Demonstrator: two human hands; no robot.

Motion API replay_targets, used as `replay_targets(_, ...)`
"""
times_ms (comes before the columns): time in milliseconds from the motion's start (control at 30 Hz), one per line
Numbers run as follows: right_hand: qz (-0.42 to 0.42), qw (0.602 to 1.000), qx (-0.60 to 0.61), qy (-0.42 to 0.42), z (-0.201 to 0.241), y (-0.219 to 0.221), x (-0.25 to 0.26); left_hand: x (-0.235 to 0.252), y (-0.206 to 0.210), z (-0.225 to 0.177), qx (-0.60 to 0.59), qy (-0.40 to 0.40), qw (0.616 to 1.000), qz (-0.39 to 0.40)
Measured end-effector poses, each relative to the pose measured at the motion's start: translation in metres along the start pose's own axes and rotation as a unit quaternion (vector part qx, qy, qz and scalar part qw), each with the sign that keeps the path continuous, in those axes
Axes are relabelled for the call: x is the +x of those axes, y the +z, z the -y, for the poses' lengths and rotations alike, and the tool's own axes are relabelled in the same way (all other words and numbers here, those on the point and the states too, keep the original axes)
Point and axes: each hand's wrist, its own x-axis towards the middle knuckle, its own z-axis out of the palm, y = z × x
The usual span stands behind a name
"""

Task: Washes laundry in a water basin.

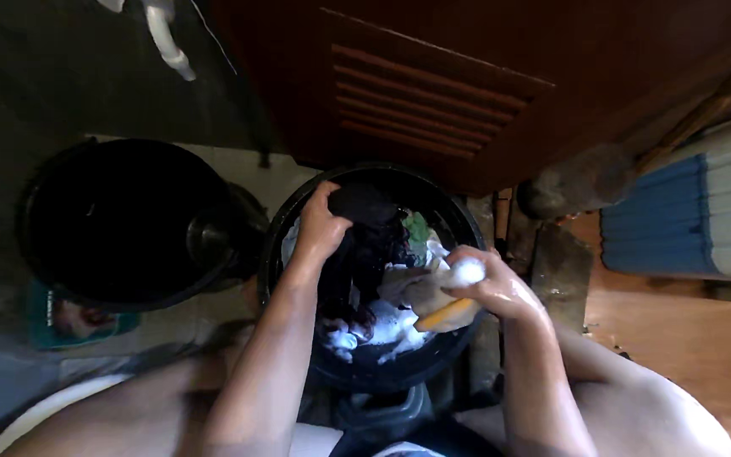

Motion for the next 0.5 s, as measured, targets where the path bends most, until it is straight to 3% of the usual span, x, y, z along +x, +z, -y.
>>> replay_targets(100,-0.022,0.996,0.081,-0.034,0.006,0.004,0.004,0.015,-0.014,0.017,0.005,-0.042,0.998,0.035)
replay_targets(200,0.004,0.976,0.207,0.060,-0.010,0.018,0.026,-0.006,-0.018,0.042,-0.023,-0.112,0.993,-0.020)
replay_targets(267,0.042,0.961,0.249,0.114,-0.041,0.028,0.045,-0.035,-0.006,0.074,-0.014,-0.218,0.976,0.022)
replay_targets(333,0.052,0.959,0.224,0.164,-0.081,0.040,0.065,-0.058,0.021,0.123,0.046,-0.327,0.933,0.141)
replay_targets(400,0.036,0.957,0.178,0.226,-0.118,0.054,0.077,-0.084,0.055,0.161,0.167,-0.377,0.880,0.236)
replay_targets(500,0.028,0.954,0.004,0.300,-0.165,0.074,0.084,-0.113,0.094,0.189,0.330,-0.380,0.827,0.250)
